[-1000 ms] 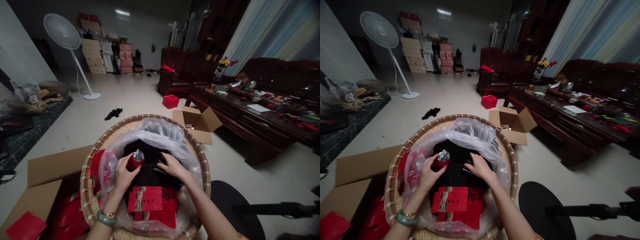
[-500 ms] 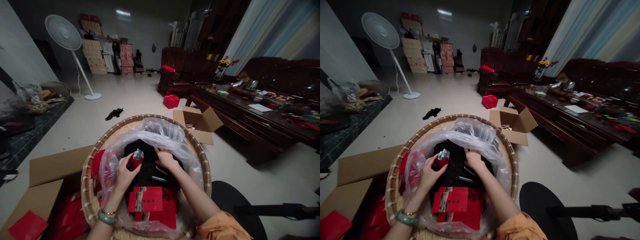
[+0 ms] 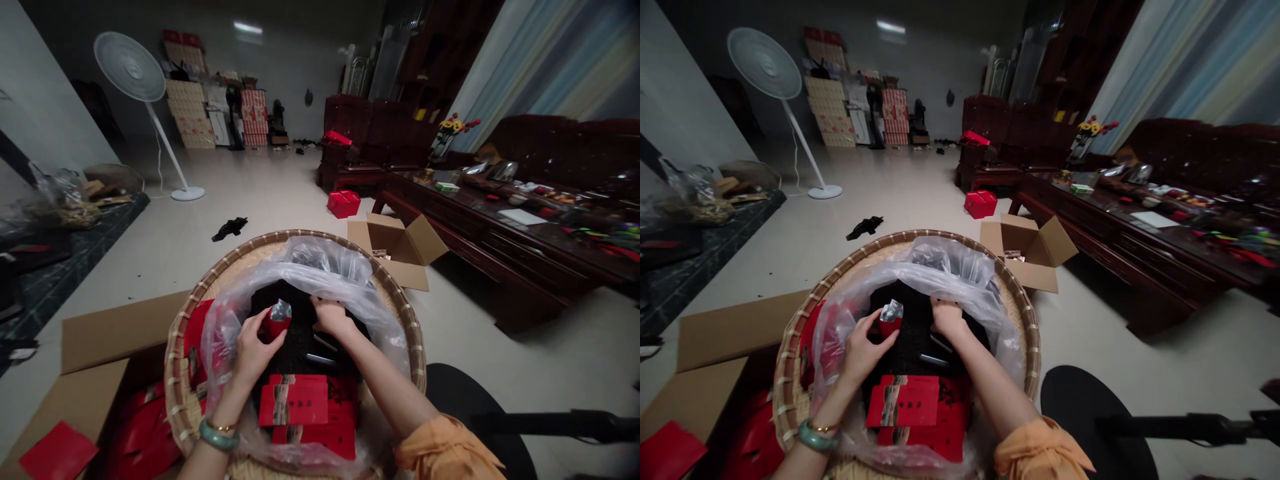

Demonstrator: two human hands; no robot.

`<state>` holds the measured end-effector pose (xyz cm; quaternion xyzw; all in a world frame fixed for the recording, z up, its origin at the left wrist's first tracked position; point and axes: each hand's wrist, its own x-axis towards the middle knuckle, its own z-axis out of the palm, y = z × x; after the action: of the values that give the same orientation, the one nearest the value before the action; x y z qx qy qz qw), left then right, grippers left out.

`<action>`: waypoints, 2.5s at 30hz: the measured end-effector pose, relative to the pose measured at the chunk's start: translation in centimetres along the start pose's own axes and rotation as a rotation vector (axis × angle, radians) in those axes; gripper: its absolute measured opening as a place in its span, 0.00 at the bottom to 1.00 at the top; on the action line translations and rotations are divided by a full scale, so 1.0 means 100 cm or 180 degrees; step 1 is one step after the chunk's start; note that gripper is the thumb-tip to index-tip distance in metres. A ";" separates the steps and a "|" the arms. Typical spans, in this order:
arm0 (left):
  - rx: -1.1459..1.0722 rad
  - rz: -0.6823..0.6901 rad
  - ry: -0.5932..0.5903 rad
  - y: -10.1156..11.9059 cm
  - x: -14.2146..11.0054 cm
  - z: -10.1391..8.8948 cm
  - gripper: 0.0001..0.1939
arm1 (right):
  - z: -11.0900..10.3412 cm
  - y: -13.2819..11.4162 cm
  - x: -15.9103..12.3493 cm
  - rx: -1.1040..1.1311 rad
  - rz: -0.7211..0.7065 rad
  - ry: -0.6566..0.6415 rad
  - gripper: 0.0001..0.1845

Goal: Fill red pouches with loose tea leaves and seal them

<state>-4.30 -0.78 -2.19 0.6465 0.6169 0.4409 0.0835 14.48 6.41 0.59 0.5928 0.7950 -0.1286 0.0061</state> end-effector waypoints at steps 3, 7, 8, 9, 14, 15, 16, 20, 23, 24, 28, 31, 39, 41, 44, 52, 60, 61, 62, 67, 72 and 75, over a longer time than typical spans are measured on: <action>-0.0004 0.0024 0.0010 0.000 0.000 0.000 0.25 | 0.001 0.000 0.001 0.0048 0.0027 -0.0021 0.36; -0.0038 0.0066 0.0023 0.001 0.000 0.000 0.25 | 0.005 0.002 0.003 0.0170 0.0017 -0.0013 0.35; -0.0040 0.0064 0.0025 0.002 0.000 0.000 0.25 | 0.007 0.003 0.003 0.0209 0.0013 -0.0006 0.35; -0.0039 0.0057 0.0022 0.002 0.000 0.000 0.25 | 0.007 0.004 0.003 0.0255 0.0006 0.0001 0.34; -0.0023 0.0047 0.0004 0.002 -0.001 0.000 0.25 | 0.006 0.013 0.005 0.0589 -0.0150 0.0121 0.28; -0.0029 0.0046 0.0011 0.002 -0.001 0.000 0.25 | 0.006 0.014 0.007 0.0757 -0.0179 0.0200 0.28; -0.0041 0.0044 0.0014 0.002 -0.001 0.000 0.24 | 0.006 0.015 0.008 0.1017 -0.0190 0.0311 0.28; -0.0100 0.0032 0.0008 0.002 -0.001 0.000 0.24 | 0.013 0.010 0.010 0.2839 -0.0033 0.0725 0.27; -0.0085 0.0039 0.0028 0.001 -0.001 0.000 0.24 | 0.020 0.004 0.008 0.4601 0.0318 0.0333 0.19; -0.0074 0.0037 0.0037 0.001 -0.001 0.000 0.24 | 0.021 0.002 0.007 0.5175 0.0470 0.0117 0.16; -0.0073 0.0038 0.0028 0.001 -0.002 0.000 0.24 | 0.021 -0.002 0.000 0.6693 0.0859 -0.0512 0.08; -0.0091 0.0085 0.0024 0.003 -0.002 0.001 0.24 | 0.021 -0.006 -0.005 0.7098 0.0918 -0.0626 0.11; -0.0068 0.0194 -0.0073 0.005 -0.003 -0.002 0.24 | 0.030 -0.023 -0.010 0.7070 0.1126 -0.0200 0.20; -0.0076 0.0262 -0.0097 0.005 -0.004 -0.003 0.23 | 0.026 -0.027 -0.012 0.7263 0.1212 -0.0103 0.19; -0.0094 0.0337 -0.0117 0.006 -0.005 -0.003 0.23 | 0.015 -0.032 -0.017 0.7477 0.1319 0.0069 0.17; 0.0008 0.0536 -0.0105 0.008 -0.007 0.000 0.24 | -0.017 -0.038 -0.026 0.8167 0.1018 0.0337 0.15; 0.0128 0.0362 -0.0116 0.024 -0.009 0.005 0.23 | -0.030 -0.058 -0.025 0.7449 0.0491 0.1251 0.18; 0.0138 0.0341 -0.0122 0.024 -0.010 0.006 0.23 | -0.030 -0.060 -0.025 0.7339 0.0422 0.1349 0.18; 0.0148 0.0325 -0.0129 0.024 -0.010 0.007 0.23 | -0.030 -0.062 -0.025 0.7227 0.0369 0.1432 0.18; 0.0191 0.0205 -0.0140 0.022 -0.012 0.008 0.24 | -0.026 -0.067 -0.027 0.6738 0.0192 0.1637 0.19; 0.0190 0.0034 -0.0164 0.021 -0.012 0.009 0.25 | -0.025 -0.067 -0.032 0.5988 -0.0082 0.1659 0.24; 0.0143 0.0009 -0.0143 0.021 -0.011 0.010 0.25 | -0.028 -0.067 -0.037 0.5503 -0.0330 0.1425 0.27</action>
<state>-1.94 -1.79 -1.99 0.6588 0.6238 0.4124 0.0822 9.63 1.75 5.20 0.3649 0.4287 -0.5642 -0.6039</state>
